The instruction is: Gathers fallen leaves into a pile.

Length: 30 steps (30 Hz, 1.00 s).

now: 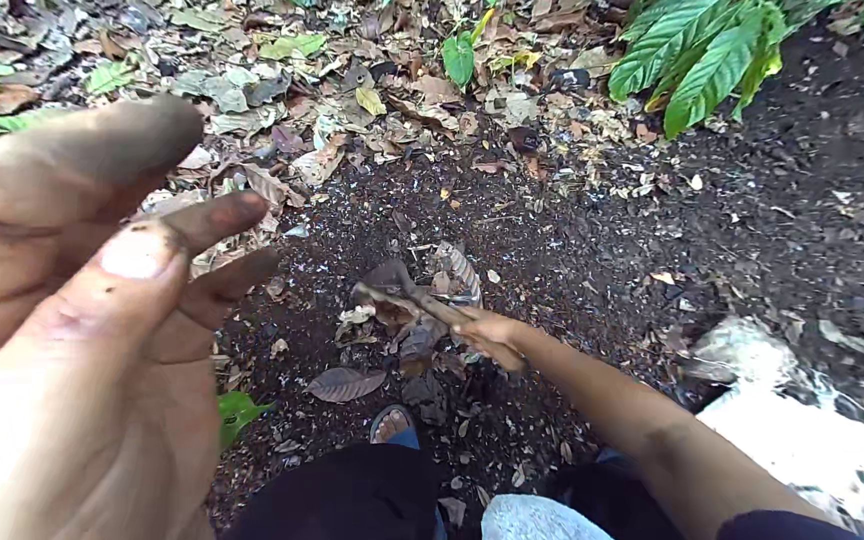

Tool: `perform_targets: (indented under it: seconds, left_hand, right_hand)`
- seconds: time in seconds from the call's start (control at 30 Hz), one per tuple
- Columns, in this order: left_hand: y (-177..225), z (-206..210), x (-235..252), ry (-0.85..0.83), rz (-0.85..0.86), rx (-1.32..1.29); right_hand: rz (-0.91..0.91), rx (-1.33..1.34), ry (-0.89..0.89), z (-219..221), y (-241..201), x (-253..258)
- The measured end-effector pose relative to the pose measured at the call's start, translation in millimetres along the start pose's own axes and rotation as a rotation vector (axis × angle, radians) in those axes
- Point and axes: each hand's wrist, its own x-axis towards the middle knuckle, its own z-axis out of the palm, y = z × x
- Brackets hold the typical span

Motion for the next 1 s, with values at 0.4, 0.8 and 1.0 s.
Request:
perform_targets:
  seconds: [0.4, 0.8, 1.0]
  left_hand:
    - [-37, -59, -68, 0.185, -0.002, 0.010]
    - [-7, -17, -24, 0.121, -0.010, -0.028]
    - [2, -8, -23, 0.042, 0.062, 0.266]
  right_hand:
    - [-0.413, -0.716, 0.090, 53, -46, -21]
    - [-0.148, -1.186, 0.238, 9, 37, -35]
    - [-0.033, -1.184, 0.379, -57, 72, -115]
